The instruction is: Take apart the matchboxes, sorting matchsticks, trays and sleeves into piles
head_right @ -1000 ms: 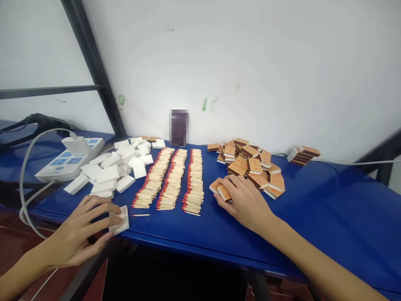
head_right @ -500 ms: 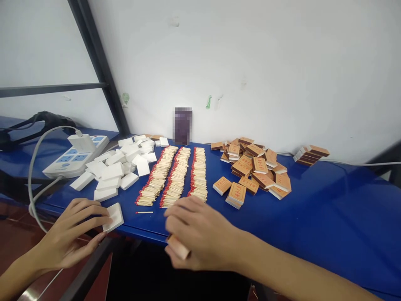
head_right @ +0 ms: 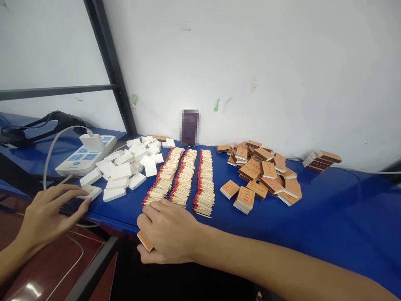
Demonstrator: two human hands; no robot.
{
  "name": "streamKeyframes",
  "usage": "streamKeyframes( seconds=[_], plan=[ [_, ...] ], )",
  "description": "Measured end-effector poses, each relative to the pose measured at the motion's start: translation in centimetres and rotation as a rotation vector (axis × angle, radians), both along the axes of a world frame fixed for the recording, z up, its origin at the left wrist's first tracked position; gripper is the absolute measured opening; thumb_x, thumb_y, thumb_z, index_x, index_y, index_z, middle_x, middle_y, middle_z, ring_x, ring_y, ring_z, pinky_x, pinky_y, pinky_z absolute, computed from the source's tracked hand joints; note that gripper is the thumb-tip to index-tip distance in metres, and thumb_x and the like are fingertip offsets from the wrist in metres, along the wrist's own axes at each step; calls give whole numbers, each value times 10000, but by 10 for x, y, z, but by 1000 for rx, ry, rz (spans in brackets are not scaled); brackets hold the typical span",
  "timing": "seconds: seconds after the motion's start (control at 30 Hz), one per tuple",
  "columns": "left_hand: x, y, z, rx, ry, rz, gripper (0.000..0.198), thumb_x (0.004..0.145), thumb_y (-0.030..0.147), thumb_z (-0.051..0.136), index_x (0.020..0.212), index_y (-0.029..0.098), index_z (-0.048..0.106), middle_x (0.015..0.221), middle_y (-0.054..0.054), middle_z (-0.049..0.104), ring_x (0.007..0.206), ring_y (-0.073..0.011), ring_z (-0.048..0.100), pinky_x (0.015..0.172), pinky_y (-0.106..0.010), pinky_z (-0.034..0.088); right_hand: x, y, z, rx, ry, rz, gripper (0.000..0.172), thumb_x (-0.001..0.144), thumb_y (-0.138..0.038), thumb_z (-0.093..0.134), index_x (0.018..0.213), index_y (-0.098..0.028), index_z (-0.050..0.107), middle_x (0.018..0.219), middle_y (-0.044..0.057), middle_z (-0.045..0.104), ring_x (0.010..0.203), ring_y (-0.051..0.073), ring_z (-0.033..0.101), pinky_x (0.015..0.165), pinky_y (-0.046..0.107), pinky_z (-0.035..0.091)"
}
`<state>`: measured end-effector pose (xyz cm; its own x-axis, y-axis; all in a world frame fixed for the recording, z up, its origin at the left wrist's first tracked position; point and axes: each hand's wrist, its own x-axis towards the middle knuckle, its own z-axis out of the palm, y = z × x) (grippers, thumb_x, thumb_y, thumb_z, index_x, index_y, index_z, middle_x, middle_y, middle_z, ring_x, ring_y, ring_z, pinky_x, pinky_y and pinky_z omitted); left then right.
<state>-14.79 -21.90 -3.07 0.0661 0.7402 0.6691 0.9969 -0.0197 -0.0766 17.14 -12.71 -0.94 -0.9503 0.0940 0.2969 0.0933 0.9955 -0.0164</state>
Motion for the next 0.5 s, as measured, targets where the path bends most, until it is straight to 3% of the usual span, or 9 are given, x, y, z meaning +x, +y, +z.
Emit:
streamKeyframes(
  seconds=[0.17, 0.27, 0.37, 0.5],
  plan=[
    [6, 7, -1, -9, -70, 40, 253, 902, 388, 601, 1118, 258, 588, 1106, -81, 615, 1053, -275, 629, 932, -413, 492, 17, 2, 13, -7, 105, -4, 270, 855, -448, 544, 887, -180, 551, 875, 93, 637, 822, 231, 533, 758, 380, 448],
    [4, 5, 0, -12, -102, 78, 347, 905, 413, 570, 1204, 238, 559, 1168, -121, 575, 1146, -328, 574, 1003, -475, 468, 41, 7, 25, -123, 164, -93, 225, 772, -338, 578, 927, -193, 501, 889, 75, 618, 801, 218, 529, 735, 373, 443],
    [-2, 2, -1, -72, -173, 123, 412, 933, 433, 472, 1265, 199, 536, 1248, -162, 564, 1226, -376, 530, 1050, -553, 423, 71, 20, 34, -218, 209, -234, 264, 744, -194, 530, 993, -211, 443, 923, 59, 599, 756, 198, 528, 691, 351, 438],
    [-5, 4, -4, -170, -270, 76, 432, 948, 441, 450, 1315, 217, 492, 1335, -146, 522, 1283, -355, 507, 1100, -537, 405, 108, 49, 34, -238, 291, -519, 284, 878, -205, 447, 1159, -222, 406, 843, 26, 562, 649, 192, 513, 608, 342, 423]
  ],
)
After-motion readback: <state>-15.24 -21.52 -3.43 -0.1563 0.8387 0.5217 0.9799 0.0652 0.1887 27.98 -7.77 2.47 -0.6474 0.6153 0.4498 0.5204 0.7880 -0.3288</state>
